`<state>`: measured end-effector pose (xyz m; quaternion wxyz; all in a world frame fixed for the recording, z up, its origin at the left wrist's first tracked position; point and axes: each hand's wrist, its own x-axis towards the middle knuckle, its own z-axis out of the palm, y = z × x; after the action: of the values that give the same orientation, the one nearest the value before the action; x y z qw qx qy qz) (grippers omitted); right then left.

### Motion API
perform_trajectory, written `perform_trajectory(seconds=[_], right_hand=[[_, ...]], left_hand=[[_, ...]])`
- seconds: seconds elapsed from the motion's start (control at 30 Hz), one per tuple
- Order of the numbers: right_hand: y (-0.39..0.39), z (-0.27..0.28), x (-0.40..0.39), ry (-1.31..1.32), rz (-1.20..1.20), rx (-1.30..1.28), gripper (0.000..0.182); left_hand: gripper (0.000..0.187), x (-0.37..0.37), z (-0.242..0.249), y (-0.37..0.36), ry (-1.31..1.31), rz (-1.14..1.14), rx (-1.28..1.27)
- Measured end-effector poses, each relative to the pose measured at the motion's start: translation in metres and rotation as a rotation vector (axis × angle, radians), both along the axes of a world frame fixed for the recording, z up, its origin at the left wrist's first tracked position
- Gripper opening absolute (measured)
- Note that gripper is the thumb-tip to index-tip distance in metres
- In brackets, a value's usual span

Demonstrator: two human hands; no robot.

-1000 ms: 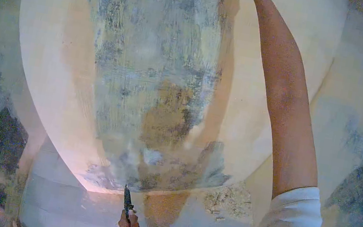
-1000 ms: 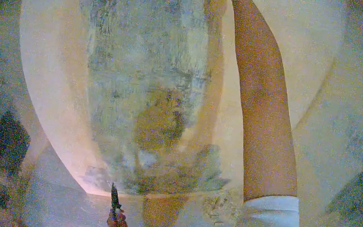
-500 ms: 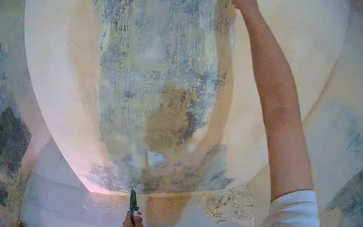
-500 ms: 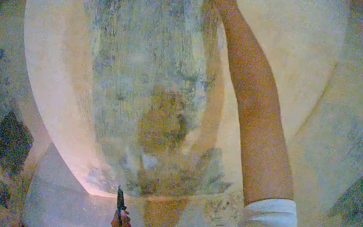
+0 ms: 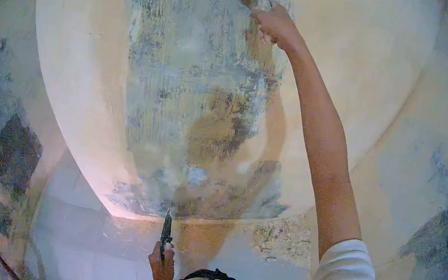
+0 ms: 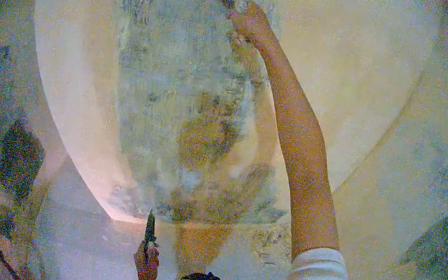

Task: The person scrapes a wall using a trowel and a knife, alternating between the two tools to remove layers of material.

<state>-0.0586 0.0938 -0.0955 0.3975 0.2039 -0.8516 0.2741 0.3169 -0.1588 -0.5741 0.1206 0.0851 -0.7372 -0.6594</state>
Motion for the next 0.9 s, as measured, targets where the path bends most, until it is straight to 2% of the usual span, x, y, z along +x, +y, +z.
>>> perform_trajectory(seconds=[0.07,0.13,0.23,0.33,0.37,0.43,0.53,0.63,0.73,0.83,0.9], right_hand=[[-0.013,0.012,0.036,-0.210,0.184,-0.161,0.040],[-0.020,0.022,0.055,-0.184,0.267,-0.234,0.034],[-0.015,0.030,0.045,-0.015,0.209,-0.265,0.031],[-0.013,0.029,0.038,-0.010,0.056,-0.204,0.033],[-0.008,0.030,0.009,0.196,-0.058,-0.040,0.035],[0.006,0.025,-0.061,0.598,-0.282,0.295,0.055],[0.003,0.029,-0.049,0.470,-0.324,0.310,0.055],[-0.026,0.049,0.034,0.064,0.042,-0.139,0.048],[-0.010,0.086,-0.026,0.308,-0.005,-0.153,0.054],[0.000,0.143,-0.066,0.425,-0.208,-0.024,0.053],[0.004,0.145,-0.069,0.536,-0.389,0.188,0.051]], left_hand=[[0.031,0.002,0.003,0.000,0.023,0.004,-0.018],[0.030,0.003,0.003,0.000,0.014,0.011,0.002],[0.030,0.004,-0.001,-0.001,-0.029,0.028,0.070],[0.030,0.005,-0.001,0.000,-0.010,0.049,0.106],[0.030,0.005,0.000,-0.001,0.007,0.051,0.116],[0.030,0.009,0.004,0.000,0.006,0.055,0.154],[0.029,0.006,0.009,0.000,-0.008,0.066,0.213],[0.030,-0.001,0.005,-0.002,0.006,0.072,0.186],[0.029,-0.002,0.001,0.002,0.017,0.089,0.131],[0.028,-0.005,0.009,0.006,0.036,0.105,0.191],[0.026,-0.003,0.009,0.010,0.044,0.124,0.210]])
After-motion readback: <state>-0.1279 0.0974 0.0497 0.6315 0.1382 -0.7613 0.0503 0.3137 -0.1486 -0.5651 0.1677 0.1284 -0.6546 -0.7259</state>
